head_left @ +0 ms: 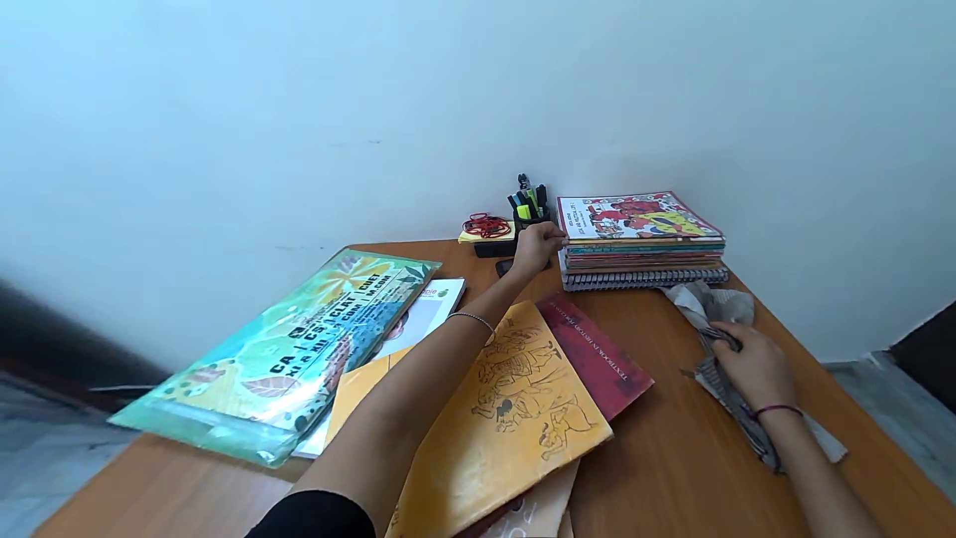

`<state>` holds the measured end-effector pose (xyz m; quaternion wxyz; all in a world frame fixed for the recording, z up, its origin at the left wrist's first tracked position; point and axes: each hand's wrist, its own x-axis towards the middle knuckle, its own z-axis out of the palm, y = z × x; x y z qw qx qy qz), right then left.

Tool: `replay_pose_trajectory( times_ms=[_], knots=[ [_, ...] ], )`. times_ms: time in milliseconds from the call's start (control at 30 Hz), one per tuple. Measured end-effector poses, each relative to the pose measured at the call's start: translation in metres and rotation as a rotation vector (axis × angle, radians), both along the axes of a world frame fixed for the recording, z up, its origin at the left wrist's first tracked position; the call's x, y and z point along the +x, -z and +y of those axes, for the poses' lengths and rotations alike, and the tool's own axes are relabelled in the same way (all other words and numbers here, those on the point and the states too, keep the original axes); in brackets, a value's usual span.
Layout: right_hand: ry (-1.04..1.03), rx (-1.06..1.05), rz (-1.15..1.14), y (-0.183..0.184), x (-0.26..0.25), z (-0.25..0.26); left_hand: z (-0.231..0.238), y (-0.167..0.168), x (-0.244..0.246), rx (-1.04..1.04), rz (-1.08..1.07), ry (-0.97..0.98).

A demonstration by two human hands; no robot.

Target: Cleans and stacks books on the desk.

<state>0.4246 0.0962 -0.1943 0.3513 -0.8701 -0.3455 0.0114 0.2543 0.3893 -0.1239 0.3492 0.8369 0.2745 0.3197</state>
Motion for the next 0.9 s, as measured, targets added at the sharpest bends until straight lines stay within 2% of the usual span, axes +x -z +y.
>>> replay_pose_trajectory(
  times_ms=[133,333,900],
  knots=[
    [-0.001,0.005,-0.006,0.001,0.0,0.0,0.0,0.004,-0.001,-0.026,-0.022,0.001],
    [0.0,-0.003,0.019,0.0,0.001,-0.001,0.003,0.02,-0.003,-0.186,-0.146,0.04],
    [0.009,-0.013,0.021,0.001,0.002,0.001,0.003,0.02,0.002,-0.158,-0.153,0.006]
  ],
)
